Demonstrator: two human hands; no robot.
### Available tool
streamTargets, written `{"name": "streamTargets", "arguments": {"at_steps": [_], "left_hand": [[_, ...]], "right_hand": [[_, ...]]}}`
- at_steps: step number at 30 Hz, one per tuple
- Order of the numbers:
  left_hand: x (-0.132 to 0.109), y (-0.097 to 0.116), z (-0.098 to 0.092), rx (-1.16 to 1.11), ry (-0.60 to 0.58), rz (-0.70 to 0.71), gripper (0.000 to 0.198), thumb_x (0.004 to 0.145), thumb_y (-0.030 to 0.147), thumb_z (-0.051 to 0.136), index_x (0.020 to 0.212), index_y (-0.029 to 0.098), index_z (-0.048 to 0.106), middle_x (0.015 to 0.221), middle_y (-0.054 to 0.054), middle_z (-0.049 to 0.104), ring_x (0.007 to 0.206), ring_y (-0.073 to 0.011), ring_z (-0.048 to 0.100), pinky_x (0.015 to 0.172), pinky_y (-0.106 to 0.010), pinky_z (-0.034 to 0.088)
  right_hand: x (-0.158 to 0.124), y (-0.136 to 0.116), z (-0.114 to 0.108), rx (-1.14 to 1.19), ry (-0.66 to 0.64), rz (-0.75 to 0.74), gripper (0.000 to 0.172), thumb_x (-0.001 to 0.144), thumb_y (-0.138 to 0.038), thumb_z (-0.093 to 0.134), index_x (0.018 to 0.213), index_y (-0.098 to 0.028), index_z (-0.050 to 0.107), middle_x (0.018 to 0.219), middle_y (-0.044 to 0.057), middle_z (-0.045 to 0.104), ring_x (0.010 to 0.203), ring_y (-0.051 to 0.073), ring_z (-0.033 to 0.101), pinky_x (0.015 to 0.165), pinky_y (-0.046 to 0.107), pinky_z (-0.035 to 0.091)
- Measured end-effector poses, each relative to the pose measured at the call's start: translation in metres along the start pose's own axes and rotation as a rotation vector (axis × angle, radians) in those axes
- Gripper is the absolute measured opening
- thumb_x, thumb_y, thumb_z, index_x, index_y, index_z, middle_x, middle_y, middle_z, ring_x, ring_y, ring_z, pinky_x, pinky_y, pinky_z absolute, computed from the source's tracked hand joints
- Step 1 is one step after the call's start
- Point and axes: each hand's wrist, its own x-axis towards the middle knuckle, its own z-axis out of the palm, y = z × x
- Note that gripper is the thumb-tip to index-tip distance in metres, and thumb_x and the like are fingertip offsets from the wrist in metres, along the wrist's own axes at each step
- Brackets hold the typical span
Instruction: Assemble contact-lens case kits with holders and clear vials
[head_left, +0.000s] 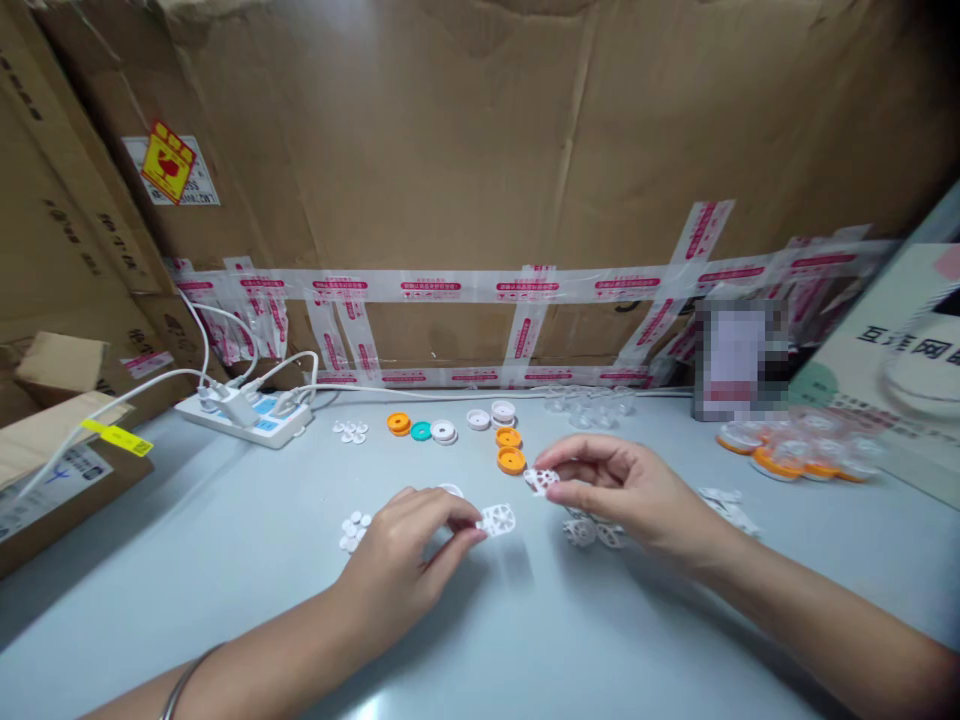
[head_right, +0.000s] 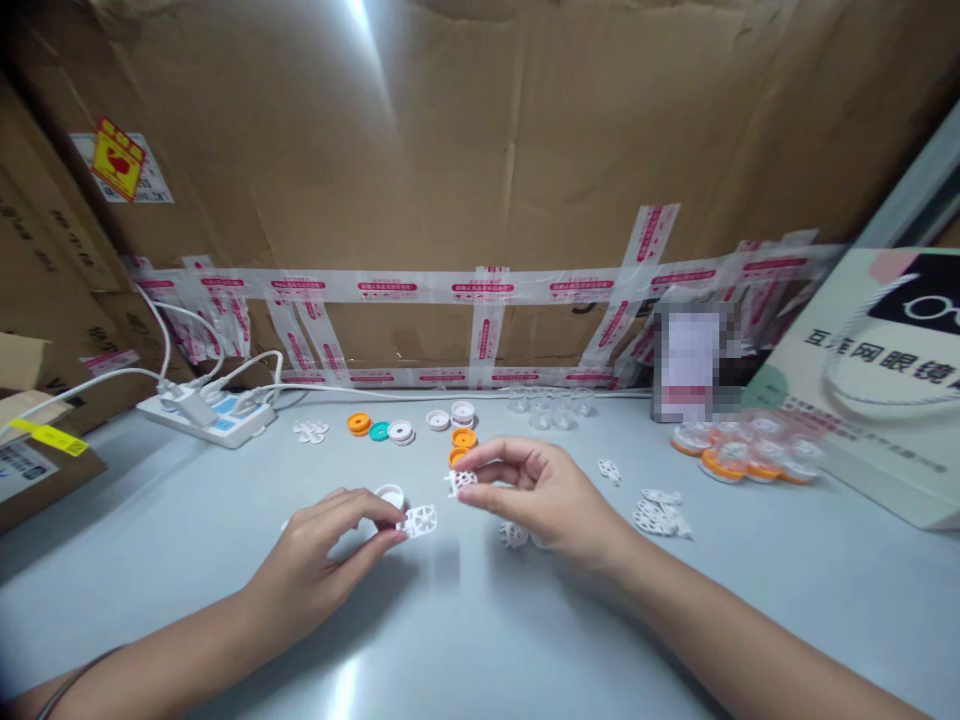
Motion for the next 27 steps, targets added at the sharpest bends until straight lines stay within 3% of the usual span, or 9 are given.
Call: {"name": "streamTargets", "arguments": {"at_steps": [6, 11, 18, 21, 27], "left_hand": [[-0.001, 0.001, 0.000, -0.006, 0.031, 0.039, 0.006, 0.080, 0.014, 0.054, 0.081, 0.017, 0.059, 0.070, -0.002, 0.066, 0.063, -0.0143, 0.059, 0.060, -0.026, 0.045], [-0.001, 0.004, 0.000, -0.015, 0.053, 0.044, 0.008, 0.080, 0.013, 0.053, 0.080, 0.017, 0.060, 0.067, -0.002, 0.065, 0.062, -0.0144, 0.059, 0.058, -0.025, 0.044], [-0.002, 0.006, 0.001, -0.022, 0.083, 0.081, 0.008, 0.080, 0.011, 0.054, 0.079, 0.016, 0.060, 0.065, -0.002, 0.065, 0.060, -0.0141, 0.058, 0.059, -0.025, 0.044], [-0.002, 0.005, 0.001, -0.005, 0.093, 0.096, 0.008, 0.081, 0.012, 0.054, 0.078, 0.017, 0.060, 0.064, -0.001, 0.065, 0.060, -0.0139, 0.058, 0.058, -0.025, 0.044], [-0.003, 0.003, 0.002, 0.028, 0.134, 0.172, 0.007, 0.080, 0.010, 0.055, 0.079, 0.016, 0.058, 0.064, -0.001, 0.065, 0.058, -0.0131, 0.058, 0.058, -0.025, 0.043]], "right_hand": [[-0.013, 0.012, 0.027, -0.169, 0.049, -0.257, 0.013, 0.066, -0.030, 0.070, 0.075, -0.021, 0.066, 0.081, 0.004, 0.070, 0.083, 0.020, 0.063, 0.078, 0.036, 0.050], [-0.015, 0.013, 0.030, -0.185, 0.052, -0.319, 0.009, 0.069, -0.025, 0.069, 0.078, -0.023, 0.067, 0.085, 0.003, 0.071, 0.084, 0.019, 0.066, 0.081, 0.036, 0.051], [-0.016, 0.012, 0.033, -0.125, -0.030, -0.313, 0.009, 0.070, -0.021, 0.067, 0.079, -0.021, 0.067, 0.087, 0.003, 0.072, 0.084, 0.018, 0.067, 0.077, 0.033, 0.054], [-0.016, 0.012, 0.034, -0.080, -0.072, -0.265, 0.007, 0.071, -0.019, 0.065, 0.078, -0.020, 0.066, 0.084, 0.004, 0.072, 0.081, 0.017, 0.067, 0.073, 0.031, 0.055], [-0.018, 0.013, 0.035, 0.056, -0.087, -0.119, 0.008, 0.067, -0.020, 0.068, 0.073, -0.019, 0.063, 0.088, 0.004, 0.068, 0.086, 0.015, 0.064, 0.079, 0.029, 0.053]]}}
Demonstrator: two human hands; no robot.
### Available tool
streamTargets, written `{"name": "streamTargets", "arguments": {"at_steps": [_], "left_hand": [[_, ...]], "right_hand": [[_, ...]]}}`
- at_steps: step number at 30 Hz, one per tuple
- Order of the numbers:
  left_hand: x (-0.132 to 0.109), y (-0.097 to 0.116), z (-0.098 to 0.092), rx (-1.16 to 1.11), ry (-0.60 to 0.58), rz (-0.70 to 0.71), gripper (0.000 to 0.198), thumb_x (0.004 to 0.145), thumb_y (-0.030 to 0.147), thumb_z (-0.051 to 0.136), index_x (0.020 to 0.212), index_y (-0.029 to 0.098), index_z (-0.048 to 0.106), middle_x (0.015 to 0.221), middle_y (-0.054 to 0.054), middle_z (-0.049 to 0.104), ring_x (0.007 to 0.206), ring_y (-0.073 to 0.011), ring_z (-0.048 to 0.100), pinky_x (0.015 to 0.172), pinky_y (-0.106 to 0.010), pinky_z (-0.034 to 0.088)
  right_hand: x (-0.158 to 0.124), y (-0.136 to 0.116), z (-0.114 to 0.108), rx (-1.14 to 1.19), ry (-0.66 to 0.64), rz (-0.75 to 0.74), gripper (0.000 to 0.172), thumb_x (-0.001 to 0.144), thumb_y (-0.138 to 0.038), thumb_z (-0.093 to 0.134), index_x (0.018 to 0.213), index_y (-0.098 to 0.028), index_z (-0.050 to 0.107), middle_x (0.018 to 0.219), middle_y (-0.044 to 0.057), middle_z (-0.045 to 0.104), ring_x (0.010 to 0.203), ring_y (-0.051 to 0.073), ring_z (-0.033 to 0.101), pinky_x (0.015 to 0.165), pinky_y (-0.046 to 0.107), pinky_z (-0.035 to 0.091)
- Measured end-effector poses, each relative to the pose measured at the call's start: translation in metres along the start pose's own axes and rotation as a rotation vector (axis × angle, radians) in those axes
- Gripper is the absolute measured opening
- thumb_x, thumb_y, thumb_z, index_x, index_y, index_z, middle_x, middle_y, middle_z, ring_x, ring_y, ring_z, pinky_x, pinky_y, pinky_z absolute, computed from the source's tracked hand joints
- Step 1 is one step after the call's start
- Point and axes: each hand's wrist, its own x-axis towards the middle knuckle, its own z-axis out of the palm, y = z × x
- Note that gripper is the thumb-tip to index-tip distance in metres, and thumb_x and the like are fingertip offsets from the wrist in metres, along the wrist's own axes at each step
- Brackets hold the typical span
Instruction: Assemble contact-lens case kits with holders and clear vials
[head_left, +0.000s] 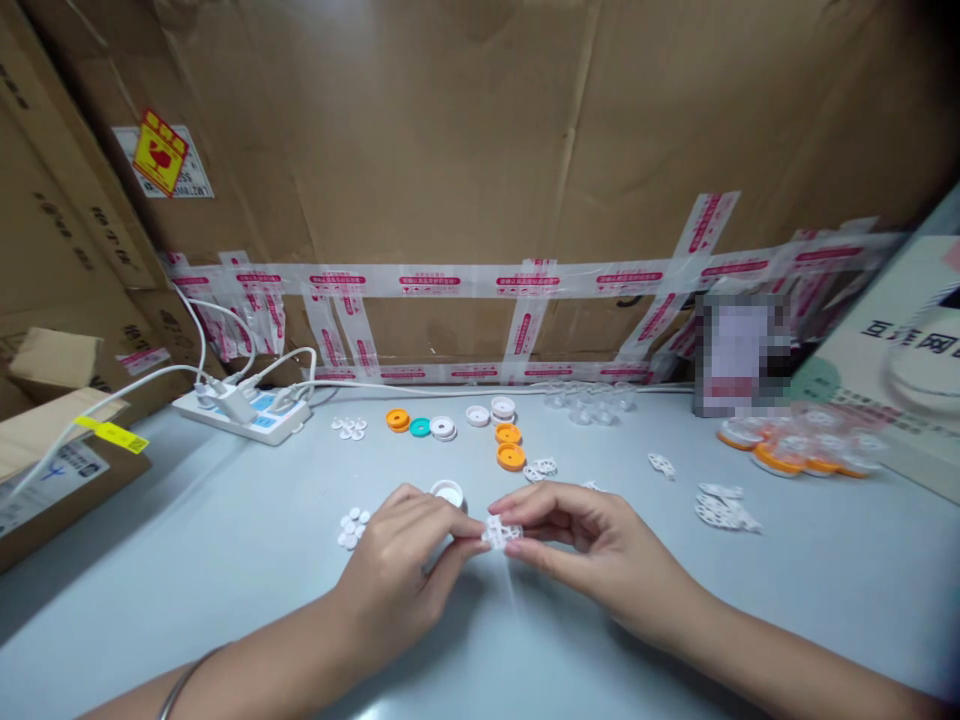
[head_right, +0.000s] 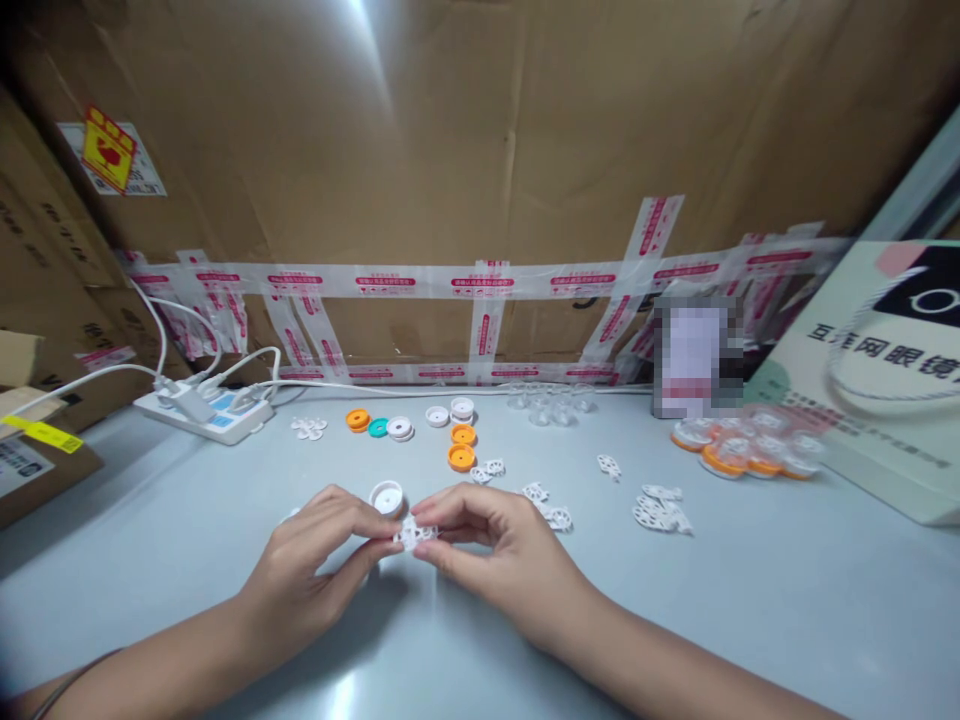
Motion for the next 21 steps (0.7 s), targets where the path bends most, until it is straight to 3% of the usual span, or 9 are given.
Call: {"name": "streamTargets", "arguments": {"at_steps": [9, 17, 21], "left_hand": [[-0.0001, 0.0010, 0.0000, 0.008, -0.009, 0.054, 0.009, 0.080, 0.008, 0.054, 0.078, 0.016, 0.057, 0.064, 0.000, 0.067, 0.058, -0.0121, 0.060, 0.059, -0.025, 0.042], [-0.0025, 0.0003, 0.0017, 0.053, -0.054, 0.115, 0.012, 0.080, 0.005, 0.051, 0.078, 0.016, 0.056, 0.064, -0.001, 0.067, 0.058, -0.0121, 0.061, 0.059, -0.026, 0.040], [-0.0034, 0.0006, 0.0035, 0.086, -0.089, 0.127, 0.013, 0.082, 0.005, 0.048, 0.077, 0.015, 0.055, 0.062, -0.001, 0.066, 0.055, -0.0117, 0.060, 0.057, -0.026, 0.039]], "right_hand": [[0.0015, -0.0016, -0.0003, 0.021, -0.048, 0.054, 0.010, 0.067, -0.021, 0.067, 0.066, -0.019, 0.057, 0.080, 0.001, 0.063, 0.081, 0.013, 0.062, 0.078, 0.029, 0.050], [0.0025, -0.0032, -0.0004, 0.162, -0.081, 0.267, 0.033, 0.060, -0.018, 0.074, 0.081, -0.020, 0.048, 0.074, -0.005, 0.058, 0.069, 0.007, 0.057, 0.068, 0.021, 0.045], [0.0030, -0.0004, 0.0017, 0.216, -0.097, 0.307, 0.038, 0.058, -0.023, 0.076, 0.079, -0.020, 0.045, 0.071, -0.006, 0.057, 0.065, 0.006, 0.055, 0.065, 0.020, 0.043]]}}
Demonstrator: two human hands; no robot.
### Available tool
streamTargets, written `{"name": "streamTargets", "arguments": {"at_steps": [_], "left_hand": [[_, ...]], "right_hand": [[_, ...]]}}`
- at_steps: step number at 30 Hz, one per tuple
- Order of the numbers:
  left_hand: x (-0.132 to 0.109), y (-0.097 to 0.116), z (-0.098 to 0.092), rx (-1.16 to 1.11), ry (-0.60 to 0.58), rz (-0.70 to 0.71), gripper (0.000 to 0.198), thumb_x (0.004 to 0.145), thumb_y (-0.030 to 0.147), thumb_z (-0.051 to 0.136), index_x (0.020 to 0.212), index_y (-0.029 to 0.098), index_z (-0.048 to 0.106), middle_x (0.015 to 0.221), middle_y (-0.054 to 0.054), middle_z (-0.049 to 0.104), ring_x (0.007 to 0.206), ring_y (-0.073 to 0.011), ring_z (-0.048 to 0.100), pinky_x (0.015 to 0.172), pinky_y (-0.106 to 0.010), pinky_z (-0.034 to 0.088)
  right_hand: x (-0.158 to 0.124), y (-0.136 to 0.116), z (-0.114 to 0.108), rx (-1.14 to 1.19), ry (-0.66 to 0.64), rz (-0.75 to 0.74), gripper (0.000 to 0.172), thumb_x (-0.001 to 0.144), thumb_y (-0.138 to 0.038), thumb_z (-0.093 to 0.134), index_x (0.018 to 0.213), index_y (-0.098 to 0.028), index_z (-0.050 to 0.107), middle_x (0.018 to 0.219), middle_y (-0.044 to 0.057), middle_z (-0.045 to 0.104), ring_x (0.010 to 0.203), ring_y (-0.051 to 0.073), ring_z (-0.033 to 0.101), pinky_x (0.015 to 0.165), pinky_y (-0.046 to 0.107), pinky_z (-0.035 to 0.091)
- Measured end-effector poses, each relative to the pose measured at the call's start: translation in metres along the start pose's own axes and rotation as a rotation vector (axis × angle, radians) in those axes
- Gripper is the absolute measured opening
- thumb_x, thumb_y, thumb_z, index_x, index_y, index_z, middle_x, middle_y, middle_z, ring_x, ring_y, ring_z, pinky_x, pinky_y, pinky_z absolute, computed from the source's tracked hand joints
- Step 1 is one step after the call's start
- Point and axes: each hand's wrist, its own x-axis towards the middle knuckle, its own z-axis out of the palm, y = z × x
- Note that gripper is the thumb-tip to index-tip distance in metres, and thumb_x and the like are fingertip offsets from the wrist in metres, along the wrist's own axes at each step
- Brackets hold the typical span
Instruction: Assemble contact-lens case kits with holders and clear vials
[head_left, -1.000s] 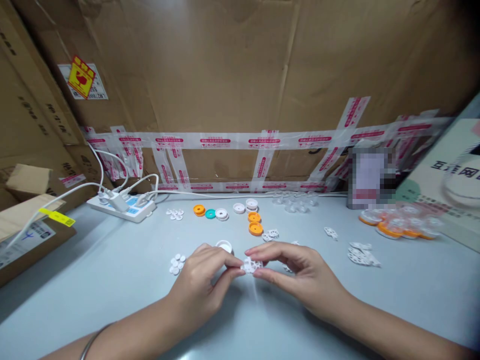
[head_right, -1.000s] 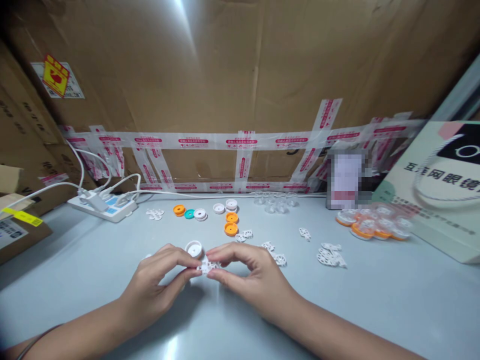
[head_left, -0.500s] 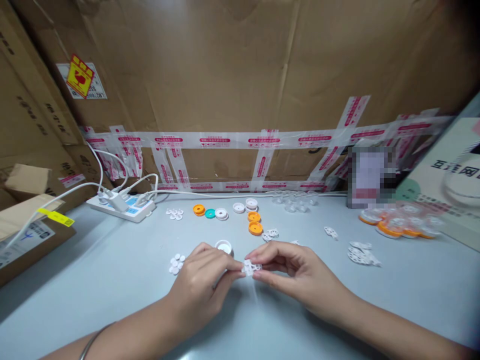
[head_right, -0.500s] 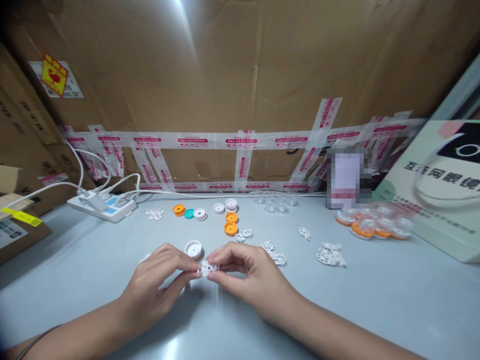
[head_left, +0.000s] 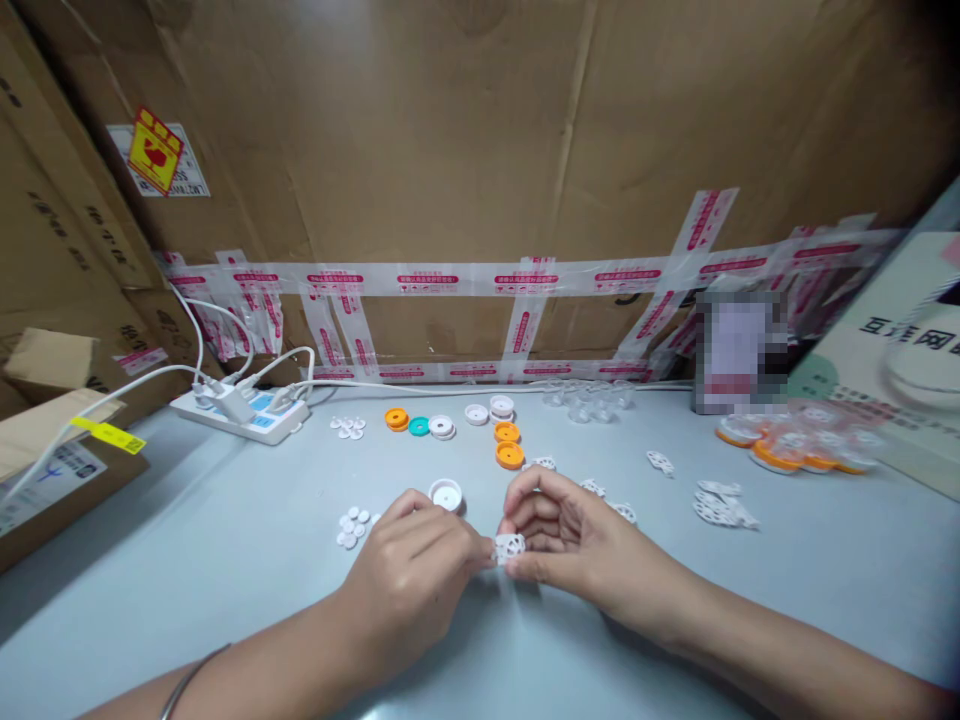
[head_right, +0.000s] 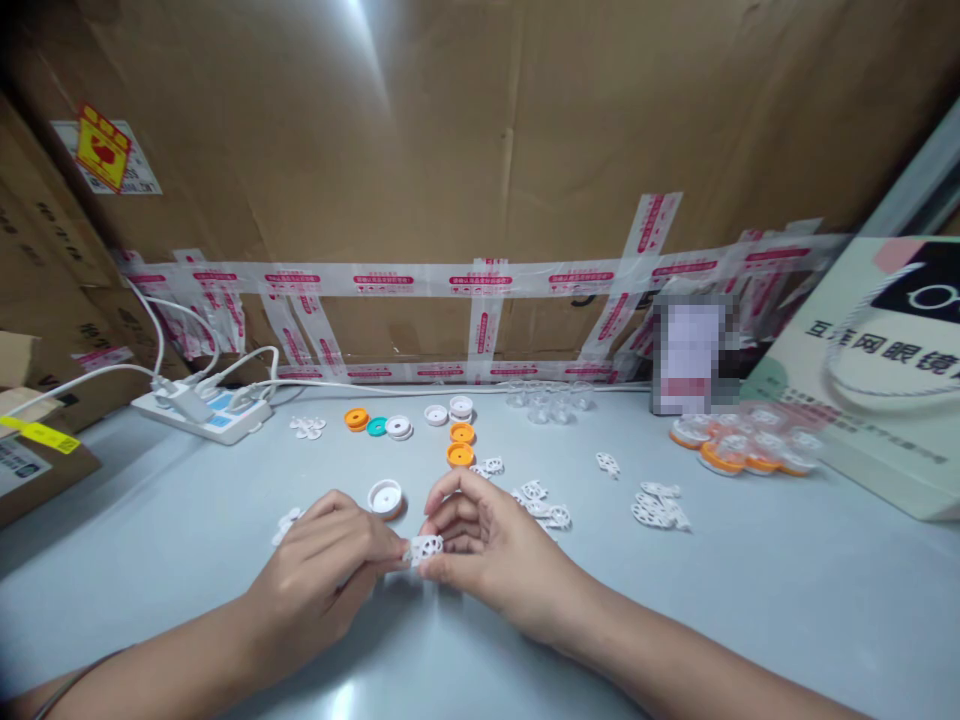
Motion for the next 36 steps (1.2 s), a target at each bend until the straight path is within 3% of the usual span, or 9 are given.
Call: {"name": "streamTargets", "arguments": {"at_steps": [7, 12, 16, 22, 28, 36], "left_hand": [[0.003, -0.007, -0.006, 0.004, -0.069, -0.112, 0.008, 0.082, 0.020, 0.054, 0.089, 0.017, 0.055, 0.073, -0.003, 0.065, 0.067, -0.0154, 0.059, 0.063, -0.028, 0.043], [0.006, -0.023, -0.014, 0.072, -0.137, -0.442, 0.043, 0.073, 0.033, 0.064, 0.109, 0.018, 0.048, 0.103, -0.010, 0.057, 0.096, -0.0249, 0.052, 0.080, -0.039, 0.043], [0.006, -0.032, -0.012, -0.013, -0.315, -0.611, 0.025, 0.076, 0.034, 0.059, 0.094, 0.018, 0.055, 0.094, -0.006, 0.057, 0.087, -0.0222, 0.054, 0.074, -0.035, 0.044], [0.006, -0.015, -0.001, -0.175, -0.357, -0.586, 0.015, 0.074, 0.025, 0.059, 0.088, 0.018, 0.060, 0.083, -0.003, 0.059, 0.075, -0.0166, 0.054, 0.066, -0.026, 0.042], [0.006, -0.001, 0.006, -0.226, -0.369, -0.523, 0.021, 0.073, 0.020, 0.060, 0.093, 0.017, 0.063, 0.081, -0.004, 0.059, 0.075, -0.0173, 0.055, 0.066, -0.026, 0.043], [0.002, -0.003, 0.007, -0.241, -0.367, -0.506, 0.021, 0.073, 0.019, 0.060, 0.094, 0.016, 0.063, 0.081, -0.004, 0.058, 0.076, -0.0172, 0.055, 0.068, -0.026, 0.043]], "right_hand": [[0.007, 0.002, -0.007, -0.050, 0.121, -0.040, 0.028, 0.054, -0.026, 0.077, 0.070, -0.018, 0.055, 0.067, -0.005, 0.058, 0.065, 0.009, 0.056, 0.064, 0.023, 0.043], [0.012, 0.002, -0.017, -0.132, 0.266, -0.082, 0.020, 0.060, -0.030, 0.072, 0.074, -0.019, 0.064, 0.075, 0.001, 0.066, 0.071, 0.014, 0.060, 0.069, 0.028, 0.046], [0.014, 0.005, -0.021, -0.257, 0.285, -0.152, 0.020, 0.065, -0.033, 0.067, 0.078, -0.019, 0.069, 0.081, 0.004, 0.069, 0.081, 0.019, 0.061, 0.075, 0.034, 0.046], [0.011, 0.007, -0.015, -0.329, 0.278, -0.258, 0.025, 0.069, -0.029, 0.063, 0.093, -0.021, 0.064, 0.090, 0.004, 0.067, 0.084, 0.018, 0.062, 0.080, 0.034, 0.048], [0.006, 0.008, -0.005, -0.546, 0.160, -0.298, 0.005, 0.074, -0.022, 0.060, 0.078, -0.020, 0.062, 0.080, 0.003, 0.067, 0.079, 0.018, 0.062, 0.077, 0.034, 0.048], [0.009, 0.013, -0.003, -0.699, 0.114, -0.478, 0.006, 0.077, -0.016, 0.057, 0.074, -0.021, 0.060, 0.083, 0.003, 0.067, 0.080, 0.017, 0.062, 0.075, 0.031, 0.048]]}}
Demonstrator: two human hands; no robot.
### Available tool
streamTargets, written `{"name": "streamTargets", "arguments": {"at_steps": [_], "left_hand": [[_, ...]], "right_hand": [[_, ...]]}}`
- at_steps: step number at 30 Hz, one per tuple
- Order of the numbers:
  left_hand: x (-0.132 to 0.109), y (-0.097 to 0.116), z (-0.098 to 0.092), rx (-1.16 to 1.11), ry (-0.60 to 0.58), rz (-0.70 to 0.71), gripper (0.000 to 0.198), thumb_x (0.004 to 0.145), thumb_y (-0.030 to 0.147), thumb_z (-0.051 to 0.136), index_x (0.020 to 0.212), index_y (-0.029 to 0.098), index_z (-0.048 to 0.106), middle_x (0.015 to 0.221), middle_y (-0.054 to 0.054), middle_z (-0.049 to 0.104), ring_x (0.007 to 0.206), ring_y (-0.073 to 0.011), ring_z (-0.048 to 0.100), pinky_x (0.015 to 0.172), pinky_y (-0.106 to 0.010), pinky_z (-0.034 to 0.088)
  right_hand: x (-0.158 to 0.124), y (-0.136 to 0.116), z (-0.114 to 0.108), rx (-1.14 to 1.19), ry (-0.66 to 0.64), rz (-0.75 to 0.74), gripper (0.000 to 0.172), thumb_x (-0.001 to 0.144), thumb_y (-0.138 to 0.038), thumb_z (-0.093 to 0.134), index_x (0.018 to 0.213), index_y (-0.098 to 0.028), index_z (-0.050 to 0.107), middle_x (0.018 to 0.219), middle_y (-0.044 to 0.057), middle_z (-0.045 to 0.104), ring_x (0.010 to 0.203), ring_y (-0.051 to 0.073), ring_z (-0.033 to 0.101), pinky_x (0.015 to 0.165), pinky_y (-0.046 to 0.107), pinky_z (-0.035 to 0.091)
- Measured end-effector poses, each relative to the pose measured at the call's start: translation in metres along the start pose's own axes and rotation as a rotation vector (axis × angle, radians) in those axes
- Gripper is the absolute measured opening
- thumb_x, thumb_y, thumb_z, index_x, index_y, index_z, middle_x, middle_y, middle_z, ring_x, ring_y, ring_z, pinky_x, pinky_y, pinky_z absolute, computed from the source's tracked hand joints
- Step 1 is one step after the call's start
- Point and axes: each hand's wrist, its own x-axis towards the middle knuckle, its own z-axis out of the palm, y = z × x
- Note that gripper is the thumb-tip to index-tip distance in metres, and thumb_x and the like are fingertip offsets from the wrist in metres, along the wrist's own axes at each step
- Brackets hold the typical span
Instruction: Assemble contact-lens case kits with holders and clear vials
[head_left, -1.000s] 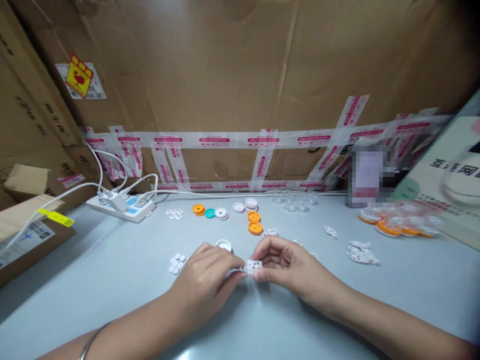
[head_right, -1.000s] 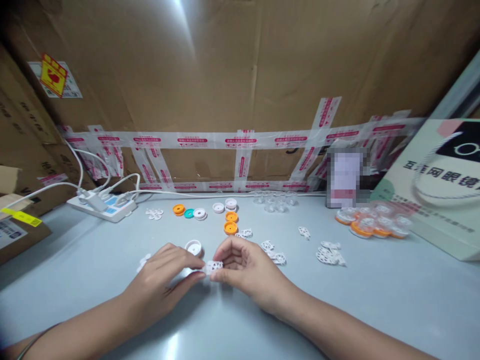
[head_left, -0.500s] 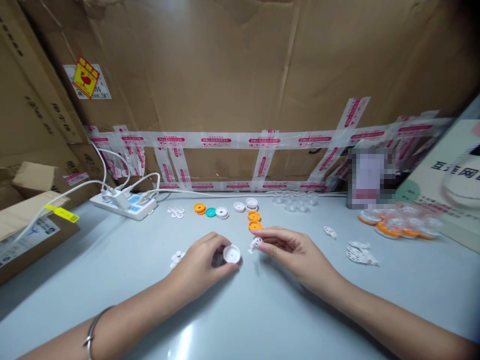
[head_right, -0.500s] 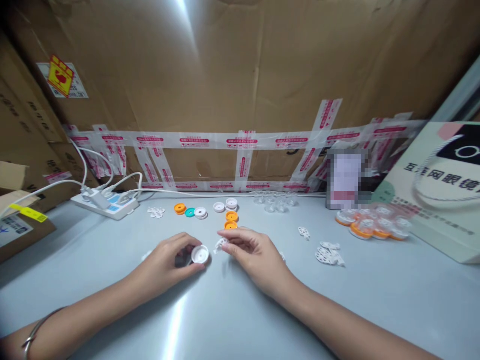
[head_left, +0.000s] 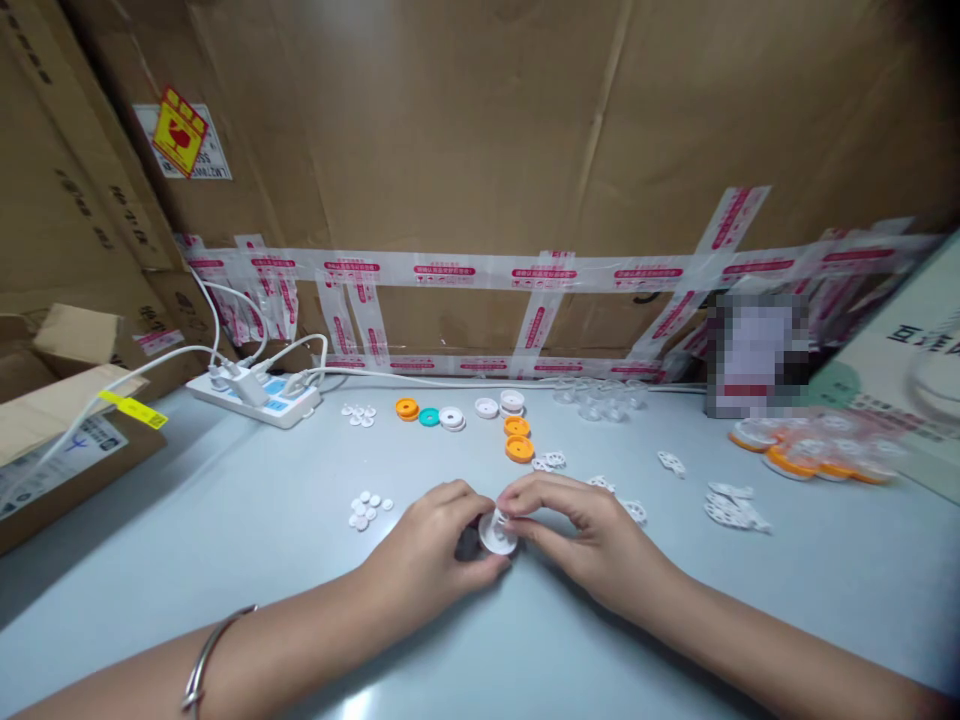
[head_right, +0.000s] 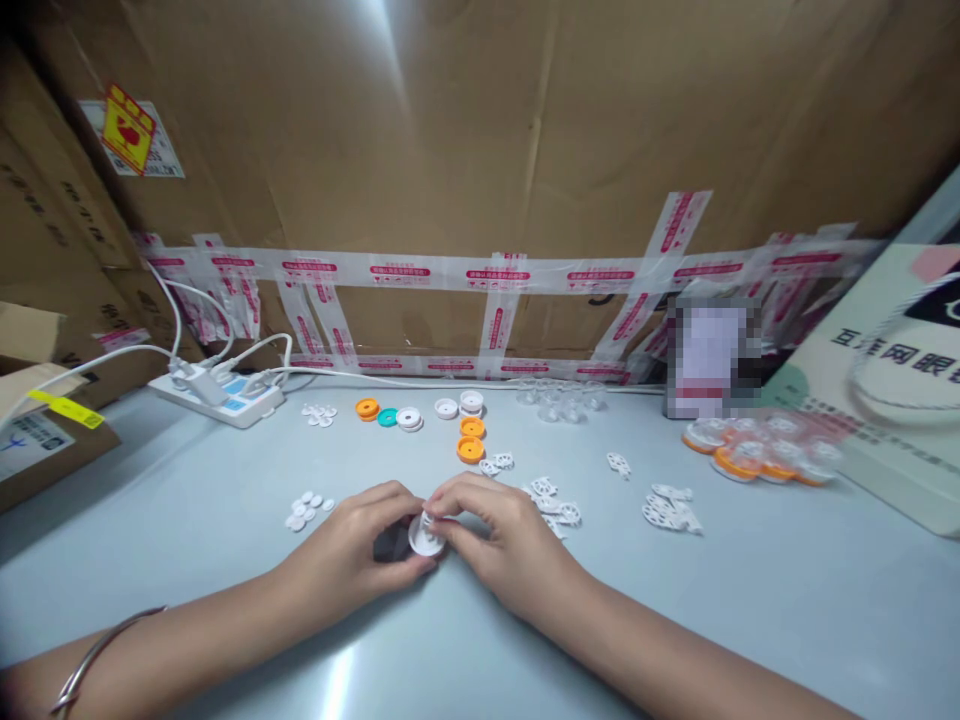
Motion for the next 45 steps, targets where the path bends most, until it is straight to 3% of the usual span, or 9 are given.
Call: {"name": "streamTargets", "arguments": {"at_steps": [15, 23, 27, 31, 33, 37, 42, 45], "left_hand": [[0.002, 0.002, -0.003, -0.016, -0.026, -0.032, 0.014, 0.072, 0.018, 0.061, 0.084, 0.016, 0.064, 0.078, -0.003, 0.057, 0.074, -0.0165, 0.055, 0.066, -0.024, 0.042], [0.001, -0.001, 0.000, -0.064, -0.003, -0.017, 0.018, 0.069, 0.016, 0.061, 0.087, 0.015, 0.064, 0.077, -0.002, 0.056, 0.071, -0.0151, 0.053, 0.064, -0.023, 0.041], [0.002, -0.002, -0.001, -0.133, 0.004, -0.059, 0.022, 0.070, 0.019, 0.063, 0.091, 0.016, 0.065, 0.077, -0.002, 0.055, 0.069, -0.0142, 0.052, 0.062, -0.023, 0.040], [0.005, 0.000, -0.005, -0.314, 0.039, -0.148, 0.014, 0.072, 0.026, 0.063, 0.080, 0.014, 0.065, 0.073, -0.001, 0.056, 0.068, -0.0140, 0.051, 0.062, -0.024, 0.039], [0.006, 0.001, -0.008, -0.468, 0.045, -0.176, 0.014, 0.072, 0.027, 0.062, 0.076, 0.014, 0.064, 0.071, -0.001, 0.056, 0.068, -0.0143, 0.052, 0.063, -0.024, 0.040], [0.007, 0.001, -0.009, -0.806, 0.019, -0.201, 0.016, 0.071, 0.025, 0.064, 0.083, 0.014, 0.062, 0.077, -0.002, 0.062, 0.074, -0.0155, 0.057, 0.070, -0.027, 0.043], [0.006, -0.002, -0.004, -0.998, 0.158, -0.362, 0.037, 0.061, 0.027, 0.075, 0.090, 0.015, 0.056, 0.074, 0.000, 0.064, 0.072, -0.0141, 0.060, 0.073, -0.027, 0.044], [0.005, -0.004, 0.000, -1.110, 0.164, -0.388, 0.038, 0.062, 0.029, 0.075, 0.091, 0.014, 0.057, 0.077, -0.002, 0.065, 0.075, -0.0137, 0.061, 0.075, -0.027, 0.044]], "right_hand": [[-0.001, -0.005, -0.001, -0.285, -0.109, -0.252, 0.019, 0.084, -0.014, 0.043, 0.080, -0.020, 0.061, 0.083, 0.009, 0.066, 0.074, 0.017, 0.061, 0.065, 0.028, 0.049], [0.000, -0.002, 0.003, -0.138, -0.047, -0.134, 0.011, 0.081, -0.017, 0.050, 0.077, -0.022, 0.059, 0.079, 0.005, 0.064, 0.074, 0.017, 0.060, 0.066, 0.028, 0.048], [0.000, 0.001, 0.004, -0.028, 0.020, 0.036, 0.005, 0.077, -0.021, 0.057, 0.082, -0.021, 0.060, 0.078, 0.004, 0.063, 0.074, 0.016, 0.059, 0.070, 0.030, 0.048], [0.001, 0.002, 0.001, 0.162, 0.120, 0.189, 0.031, 0.069, -0.030, 0.067, 0.097, -0.021, 0.056, 0.087, 0.003, 0.062, 0.082, 0.016, 0.059, 0.079, 0.033, 0.048], [0.001, 0.001, 0.000, 0.253, 0.101, 0.236, 0.041, 0.064, -0.032, 0.071, 0.099, -0.021, 0.055, 0.087, 0.003, 0.061, 0.081, 0.017, 0.060, 0.079, 0.034, 0.049], [0.001, -0.005, 0.005, 0.426, 0.038, 0.319, 0.035, 0.063, -0.036, 0.071, 0.090, -0.019, 0.057, 0.081, 0.002, 0.063, 0.078, 0.018, 0.062, 0.078, 0.036, 0.049], [-0.001, -0.005, 0.011, 0.551, 0.152, 0.335, 0.033, 0.058, -0.037, 0.075, 0.076, -0.020, 0.053, 0.075, -0.001, 0.060, 0.075, 0.015, 0.061, 0.076, 0.032, 0.049], [-0.003, -0.002, 0.012, 0.514, 0.190, 0.290, 0.031, 0.059, -0.034, 0.074, 0.074, -0.021, 0.050, 0.074, -0.002, 0.058, 0.071, 0.013, 0.058, 0.073, 0.030, 0.048]]}}
